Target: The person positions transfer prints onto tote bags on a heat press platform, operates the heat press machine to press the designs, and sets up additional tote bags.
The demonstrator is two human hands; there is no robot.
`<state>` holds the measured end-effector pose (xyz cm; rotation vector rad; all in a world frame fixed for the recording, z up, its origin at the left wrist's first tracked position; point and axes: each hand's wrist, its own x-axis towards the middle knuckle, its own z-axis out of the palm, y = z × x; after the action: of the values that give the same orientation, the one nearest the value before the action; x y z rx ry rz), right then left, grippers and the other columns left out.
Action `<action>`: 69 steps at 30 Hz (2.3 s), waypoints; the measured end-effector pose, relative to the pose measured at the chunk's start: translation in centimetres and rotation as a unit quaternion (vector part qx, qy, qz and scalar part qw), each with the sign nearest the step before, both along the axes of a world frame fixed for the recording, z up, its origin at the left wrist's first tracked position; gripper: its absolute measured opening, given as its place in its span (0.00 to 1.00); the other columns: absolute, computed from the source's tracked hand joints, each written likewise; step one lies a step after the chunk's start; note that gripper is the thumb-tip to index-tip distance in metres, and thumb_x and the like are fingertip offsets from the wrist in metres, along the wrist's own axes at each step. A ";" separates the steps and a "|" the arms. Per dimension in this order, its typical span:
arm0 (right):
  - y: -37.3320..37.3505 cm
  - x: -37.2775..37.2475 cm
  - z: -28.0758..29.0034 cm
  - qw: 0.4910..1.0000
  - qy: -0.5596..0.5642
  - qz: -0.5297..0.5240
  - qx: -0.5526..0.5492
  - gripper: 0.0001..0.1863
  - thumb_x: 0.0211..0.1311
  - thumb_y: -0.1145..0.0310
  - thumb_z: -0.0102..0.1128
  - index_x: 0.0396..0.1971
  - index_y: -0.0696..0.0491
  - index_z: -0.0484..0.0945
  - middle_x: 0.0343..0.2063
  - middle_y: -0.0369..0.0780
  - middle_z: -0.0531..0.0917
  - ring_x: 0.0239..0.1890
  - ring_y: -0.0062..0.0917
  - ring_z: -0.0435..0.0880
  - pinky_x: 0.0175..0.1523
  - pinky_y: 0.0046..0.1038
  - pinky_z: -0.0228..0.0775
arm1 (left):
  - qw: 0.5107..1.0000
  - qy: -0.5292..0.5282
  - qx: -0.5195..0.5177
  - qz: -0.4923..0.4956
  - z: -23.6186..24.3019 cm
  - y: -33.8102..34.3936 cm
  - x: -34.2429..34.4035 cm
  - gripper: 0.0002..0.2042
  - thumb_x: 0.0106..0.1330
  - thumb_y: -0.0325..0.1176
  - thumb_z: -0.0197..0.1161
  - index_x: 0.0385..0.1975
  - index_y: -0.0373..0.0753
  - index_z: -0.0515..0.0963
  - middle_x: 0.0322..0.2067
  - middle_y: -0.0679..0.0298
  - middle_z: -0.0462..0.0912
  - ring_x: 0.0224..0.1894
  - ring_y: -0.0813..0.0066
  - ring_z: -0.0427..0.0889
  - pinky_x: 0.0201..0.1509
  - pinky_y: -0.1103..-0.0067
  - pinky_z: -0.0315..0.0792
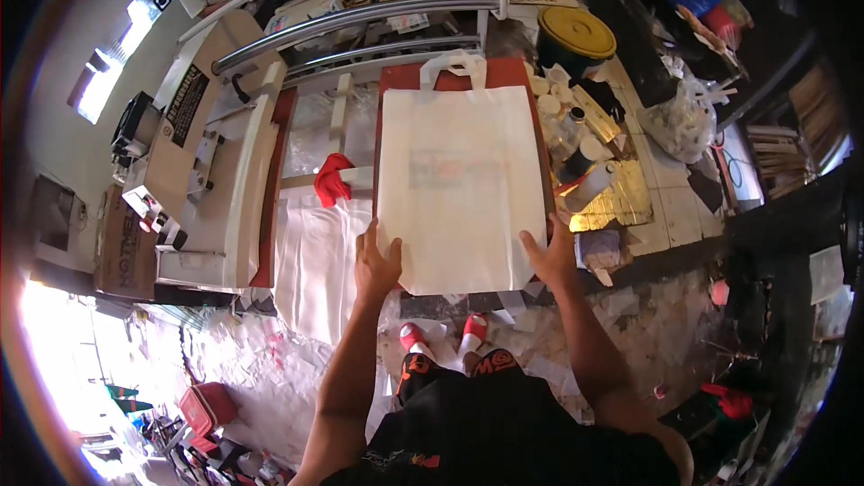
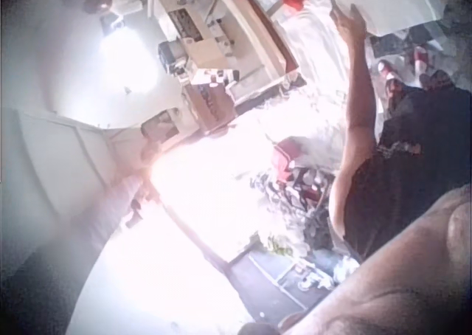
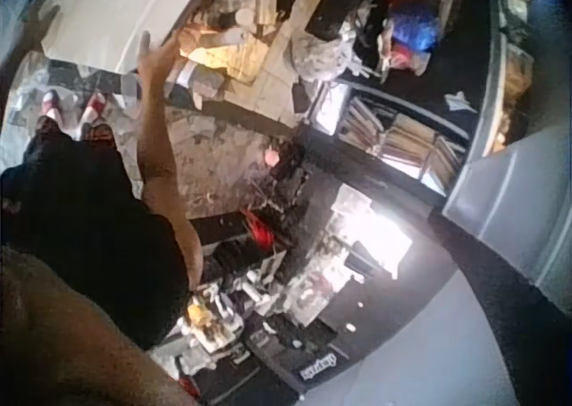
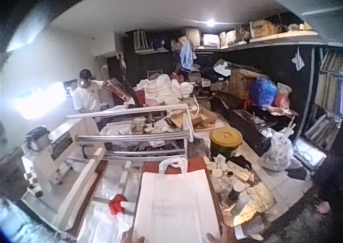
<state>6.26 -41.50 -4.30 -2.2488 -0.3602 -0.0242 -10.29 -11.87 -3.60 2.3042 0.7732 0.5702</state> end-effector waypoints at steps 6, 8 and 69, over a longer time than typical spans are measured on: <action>0.3 -0.5 -1.2 0.994 -0.065 -0.011 -0.082 0.38 0.51 0.56 0.72 0.57 0.61 0.67 0.47 0.54 0.74 0.53 0.50 0.72 0.58 0.47 0.66 | 0.999 0.047 0.003 0.021 -1.4 -0.1 -0.2 0.28 0.63 0.36 0.63 0.62 0.33 0.68 0.50 0.44 0.74 0.53 0.46 0.75 0.56 0.62 0.72; 0.3 -0.5 -1.8 0.991 -0.099 -0.011 -0.094 0.36 0.52 0.57 0.71 0.56 0.61 0.69 0.45 0.54 0.75 0.50 0.51 0.73 0.55 0.47 0.68 | 1.000 0.011 0.021 0.004 -1.9 0.2 -0.3 0.27 0.63 0.36 0.62 0.61 0.30 0.69 0.51 0.42 0.75 0.53 0.45 0.75 0.57 0.62 0.71; 5.0 -23.0 -0.6 0.938 0.109 0.328 0.004 0.07 0.56 0.75 0.63 0.36 0.54 0.80 0.35 0.43 0.83 0.40 0.36 0.84 0.45 0.34 0.75 | 0.897 0.160 -0.187 -0.368 -3.5 -2.9 -21.0 0.23 0.56 0.40 0.71 0.51 0.38 0.78 0.48 0.50 0.83 0.52 0.51 0.81 0.59 0.64 0.72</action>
<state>-16.71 -36.52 -4.95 -1.9944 -0.9622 0.5674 -31.24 -14.78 -7.07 2.1185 0.0791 -0.2871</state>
